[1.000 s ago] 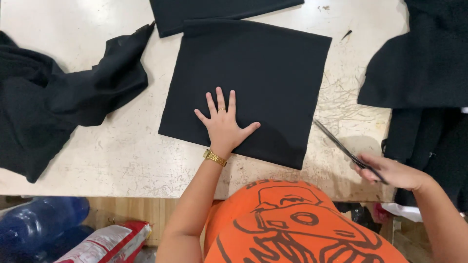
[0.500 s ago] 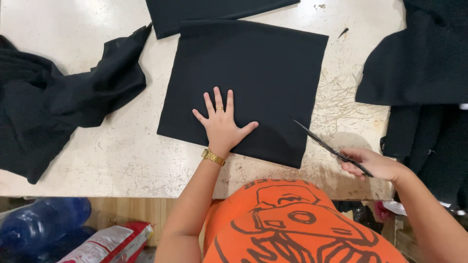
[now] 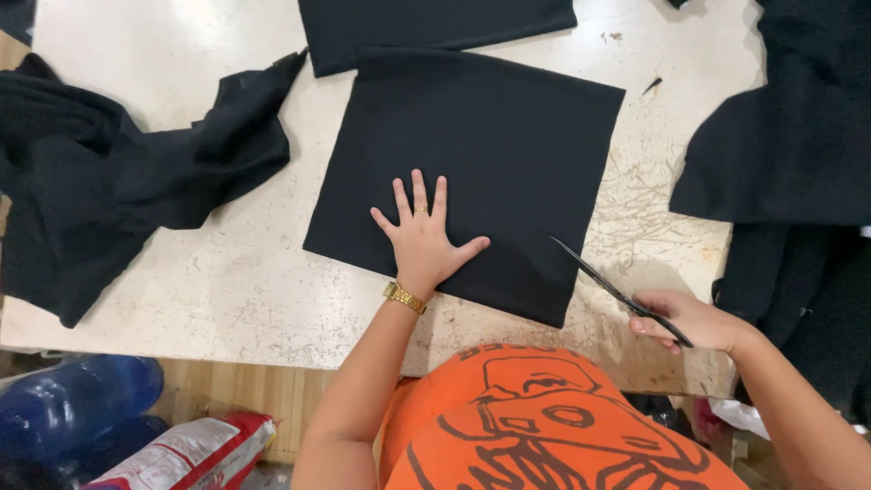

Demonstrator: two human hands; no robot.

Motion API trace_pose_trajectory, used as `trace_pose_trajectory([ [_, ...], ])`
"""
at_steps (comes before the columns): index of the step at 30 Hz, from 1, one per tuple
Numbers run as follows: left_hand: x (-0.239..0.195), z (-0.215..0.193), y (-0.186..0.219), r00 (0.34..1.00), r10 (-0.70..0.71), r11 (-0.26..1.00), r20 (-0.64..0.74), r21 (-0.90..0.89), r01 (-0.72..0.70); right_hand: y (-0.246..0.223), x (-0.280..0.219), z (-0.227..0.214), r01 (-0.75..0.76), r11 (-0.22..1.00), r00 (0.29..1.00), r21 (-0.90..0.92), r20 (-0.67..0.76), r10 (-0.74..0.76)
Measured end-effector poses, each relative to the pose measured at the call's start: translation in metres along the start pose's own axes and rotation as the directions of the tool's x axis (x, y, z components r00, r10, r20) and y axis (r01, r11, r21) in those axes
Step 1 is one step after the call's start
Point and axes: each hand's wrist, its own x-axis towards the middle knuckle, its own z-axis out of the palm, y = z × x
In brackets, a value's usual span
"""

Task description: Cutting patterns from black fabric using scissors and organizing the pieces on a table

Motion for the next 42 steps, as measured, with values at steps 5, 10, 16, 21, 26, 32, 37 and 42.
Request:
trace_pose_trajectory([
  [5,0.003,-0.004,0.000,0.999,-0.007,1.000,0.043,-0.017,0.008,-0.039,0.011,0.005,0.005,0.999,1.000,-0.045,0.001,-0.005],
  [10,0.000,0.002,-0.001,1.000,-0.010,1.000,0.017,-0.018,0.010,-0.038,0.020,0.006,-0.018,1.000,1.000,0.011,-0.008,0.018],
  [16,0.000,0.000,-0.001,1.000,0.002,1.000,0.019,0.010,-0.003,-0.038,0.021,0.008,-0.016,0.998,0.999,0.056,-0.044,0.018],
  [21,-0.001,0.002,-0.002,0.999,0.005,0.992,0.052,-0.128,0.002,-0.033,0.030,0.001,0.121,0.993,0.992,-0.019,-0.020,-0.121],
  [26,-0.001,0.002,-0.002,0.999,0.006,0.992,0.052,-0.125,0.001,-0.058,0.046,0.000,0.160,0.985,0.987,-0.070,-0.002,-0.160],
  [32,0.000,0.002,-0.002,0.999,0.004,0.994,0.037,-0.113,0.000,-0.076,0.044,0.010,0.176,0.984,0.983,0.021,-0.056,-0.175],
  [37,-0.001,0.001,-0.002,1.000,0.006,0.995,0.003,-0.104,-0.005,-0.085,0.039,0.012,0.204,0.977,0.976,0.059,-0.088,-0.199],
  [42,-0.001,0.002,-0.002,1.000,0.001,0.993,0.023,-0.117,0.002,-0.086,0.062,0.003,0.108,0.993,0.993,-0.052,-0.043,-0.111],
])
